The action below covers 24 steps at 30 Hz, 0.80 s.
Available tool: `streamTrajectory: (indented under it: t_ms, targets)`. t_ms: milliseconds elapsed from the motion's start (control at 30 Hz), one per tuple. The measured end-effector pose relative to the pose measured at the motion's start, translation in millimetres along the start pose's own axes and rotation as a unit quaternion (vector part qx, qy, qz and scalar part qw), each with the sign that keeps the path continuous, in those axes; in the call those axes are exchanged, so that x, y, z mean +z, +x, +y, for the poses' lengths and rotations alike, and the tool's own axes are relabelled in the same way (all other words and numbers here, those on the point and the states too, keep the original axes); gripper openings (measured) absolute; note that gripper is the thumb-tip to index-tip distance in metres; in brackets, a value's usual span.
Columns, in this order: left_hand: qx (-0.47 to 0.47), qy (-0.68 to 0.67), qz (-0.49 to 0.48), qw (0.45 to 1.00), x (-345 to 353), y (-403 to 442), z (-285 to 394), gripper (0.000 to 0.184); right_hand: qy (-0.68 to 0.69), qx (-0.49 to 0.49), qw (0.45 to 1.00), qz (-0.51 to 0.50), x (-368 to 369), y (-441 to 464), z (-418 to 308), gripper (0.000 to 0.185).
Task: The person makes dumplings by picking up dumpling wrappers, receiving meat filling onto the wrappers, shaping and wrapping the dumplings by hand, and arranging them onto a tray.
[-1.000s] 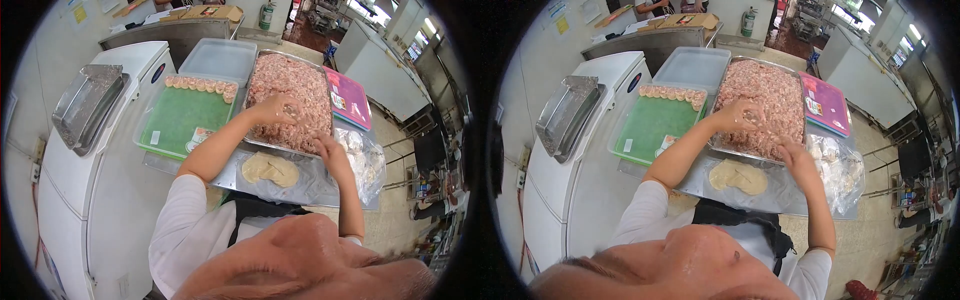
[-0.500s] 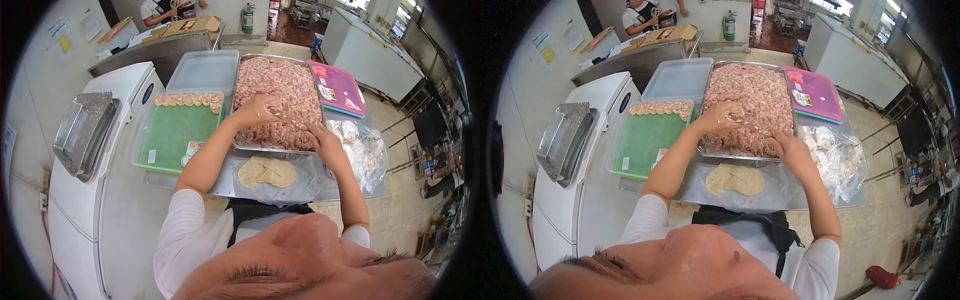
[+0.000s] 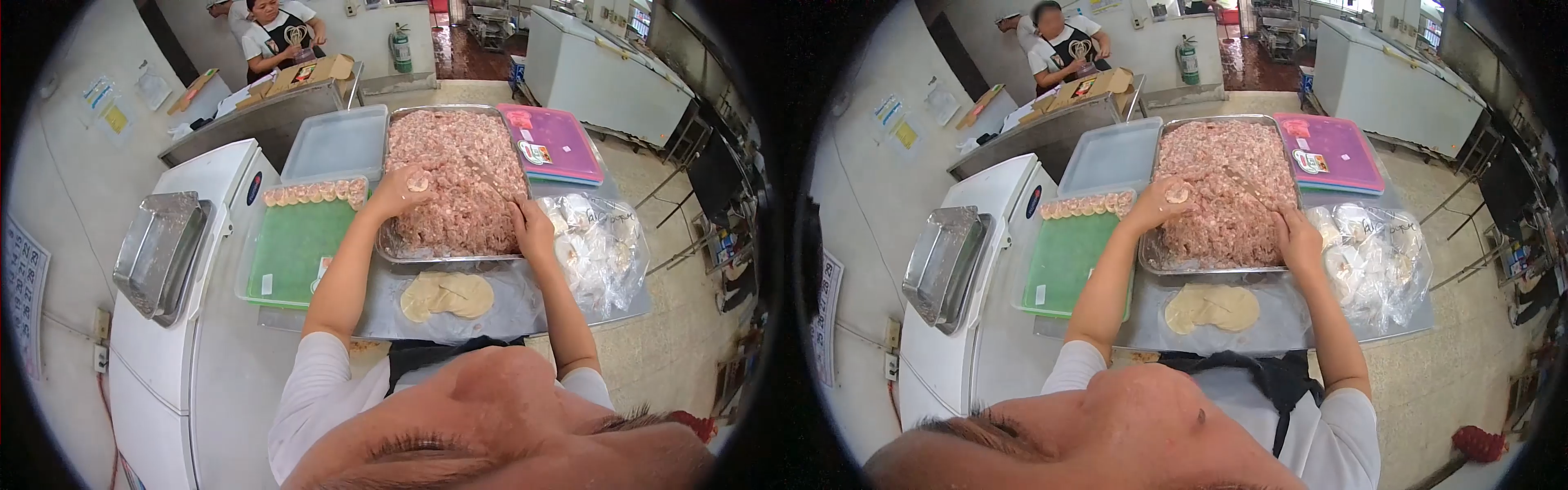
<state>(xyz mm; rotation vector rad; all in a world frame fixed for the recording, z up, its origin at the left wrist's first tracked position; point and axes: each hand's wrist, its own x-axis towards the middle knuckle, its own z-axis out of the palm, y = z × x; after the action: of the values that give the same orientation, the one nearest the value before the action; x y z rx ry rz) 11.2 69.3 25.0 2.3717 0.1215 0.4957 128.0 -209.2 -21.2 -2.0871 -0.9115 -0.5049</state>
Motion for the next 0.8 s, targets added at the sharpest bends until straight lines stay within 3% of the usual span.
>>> streamTrajectory:
  t_ms: [200,300,433,533,800]
  targets:
    - [0.004,0.035,0.028,0.999,8.9,1.0,-6.2,0.073,-0.004,0.001,1.000,-0.011,1.6,-0.3,3.4,0.023]
    - [0.002,-0.049,0.050,0.998,23.8,11.4,-51.9,0.069,-0.011,-0.003,1.000,-0.020,1.9,-0.9,5.7,0.024]
    - [-0.024,-0.006,0.075,0.997,2.3,6.8,-33.6,0.054,-0.014,0.001,1.000,-0.028,2.1,-1.0,4.4,0.024]
    - [0.059,0.088,0.139,0.985,2.5,5.6,-49.4,0.050,-0.007,-0.006,1.000,-0.018,2.5,-1.3,5.2,0.023]
    - [-0.035,0.119,0.072,0.990,0.8,5.9,-45.1,0.059,-0.011,0.012,0.999,-0.041,-3.7,-0.8,-2.6,0.024]
